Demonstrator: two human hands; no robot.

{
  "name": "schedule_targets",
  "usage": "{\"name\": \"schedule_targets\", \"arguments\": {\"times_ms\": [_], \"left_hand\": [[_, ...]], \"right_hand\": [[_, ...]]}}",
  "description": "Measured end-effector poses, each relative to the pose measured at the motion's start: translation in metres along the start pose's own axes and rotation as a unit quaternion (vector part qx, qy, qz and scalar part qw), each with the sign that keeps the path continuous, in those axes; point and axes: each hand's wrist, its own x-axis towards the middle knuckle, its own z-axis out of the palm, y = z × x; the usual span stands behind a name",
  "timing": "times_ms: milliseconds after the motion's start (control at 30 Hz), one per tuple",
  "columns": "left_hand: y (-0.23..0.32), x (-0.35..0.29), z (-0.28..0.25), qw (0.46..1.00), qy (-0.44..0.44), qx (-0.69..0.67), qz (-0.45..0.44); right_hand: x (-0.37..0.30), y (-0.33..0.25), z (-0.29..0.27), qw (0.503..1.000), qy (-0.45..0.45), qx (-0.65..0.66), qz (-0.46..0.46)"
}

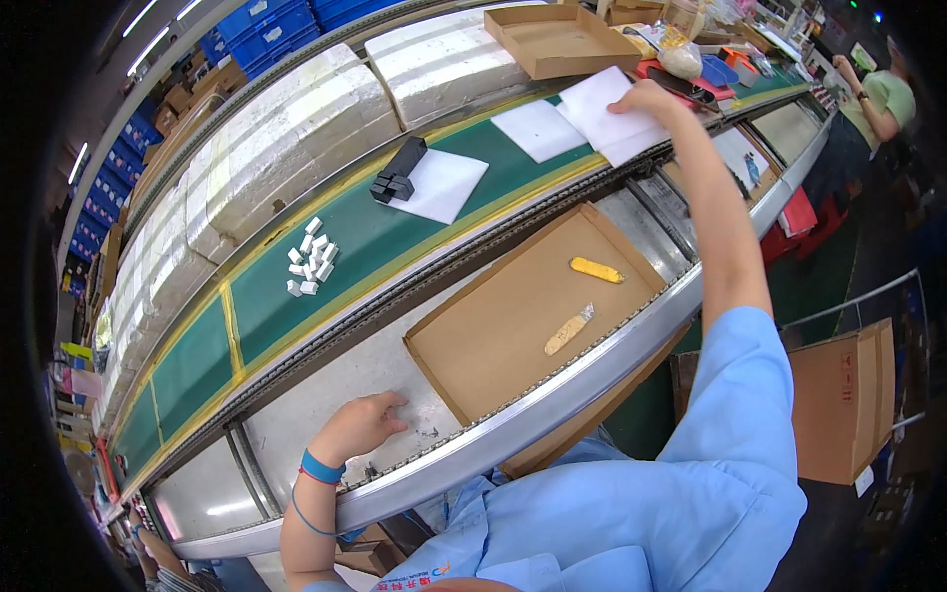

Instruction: The person assembles cardboard boxes and prepares electronic components and foam inserts on an industrial production line, using a utility knife to cut the cardboard.

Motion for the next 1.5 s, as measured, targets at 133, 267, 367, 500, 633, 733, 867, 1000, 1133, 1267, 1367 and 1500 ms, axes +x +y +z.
{"name": "schedule_targets", "arguments": {"times_ms": [133, 267, 367, 500, 633, 733, 867, 1000, 1133, 1267, 1367, 1500], "left_hand": [[-0.008, 0.001, -0.001, 1.000, 0.028, 0.000, -0.007], [-0.009, -0.002, 0.001, 0.997, 0.059, 0.039, -0.010], [-0.001, 0.001, 0.000, 0.999, 0.026, 0.021, -0.009], [-0.003, -0.002, -0.002, 0.999, 0.030, 0.019, 0.004], [-0.002, 0.000, -0.003, 1.000, 0.018, 0.013, -0.009], [-0.004, -0.002, -0.001, 1.000, 0.019, 0.020, -0.010], [-0.008, -0.002, 0.000, 0.999, 0.034, 0.027, -0.013], [-0.008, -0.004, 0.003, 0.999, 0.035, 0.034, -0.018], [-0.012, 0.000, -0.001, 0.999, 0.032, 0.023, -0.010], [-0.022, -0.003, -0.001, 0.998, 0.061, 0.018, -0.017], [-0.019, -0.004, 0.000, 0.997, 0.080, 0.022, -0.008], [-0.011, 0.001, 0.001, 0.998, 0.056, 0.010, -0.011]], "right_hand": [[0.022, 0.016, 0.011, 0.977, 0.113, -0.171, 0.050], [0.026, 0.013, 0.012, 0.985, 0.110, -0.121, 0.051], [0.004, -0.004, 0.010, 0.987, 0.129, -0.080, -0.047], [-0.030, -0.057, 0.014, 0.955, 0.020, 0.277, -0.104], [-0.025, -0.068, 0.053, 0.985, -0.053, 0.080, -0.143], [-0.008, -0.068, 0.083, 0.989, -0.031, -0.103, -0.102], [-0.008, -0.069, 0.087, 0.997, -0.066, -0.032, -0.041], [-0.028, -0.087, 0.089, 0.992, -0.125, 0.000, -0.032], [-0.041, -0.081, 0.079, 0.979, -0.089, 0.110, -0.146], [-0.116, -0.112, 0.058, 0.953, -0.098, 0.093, -0.272], [-0.166, -0.112, 0.073, 0.922, -0.129, -0.035, -0.364], [-0.221, -0.086, 0.142, 0.835, -0.159, -0.306, -0.429]]}}
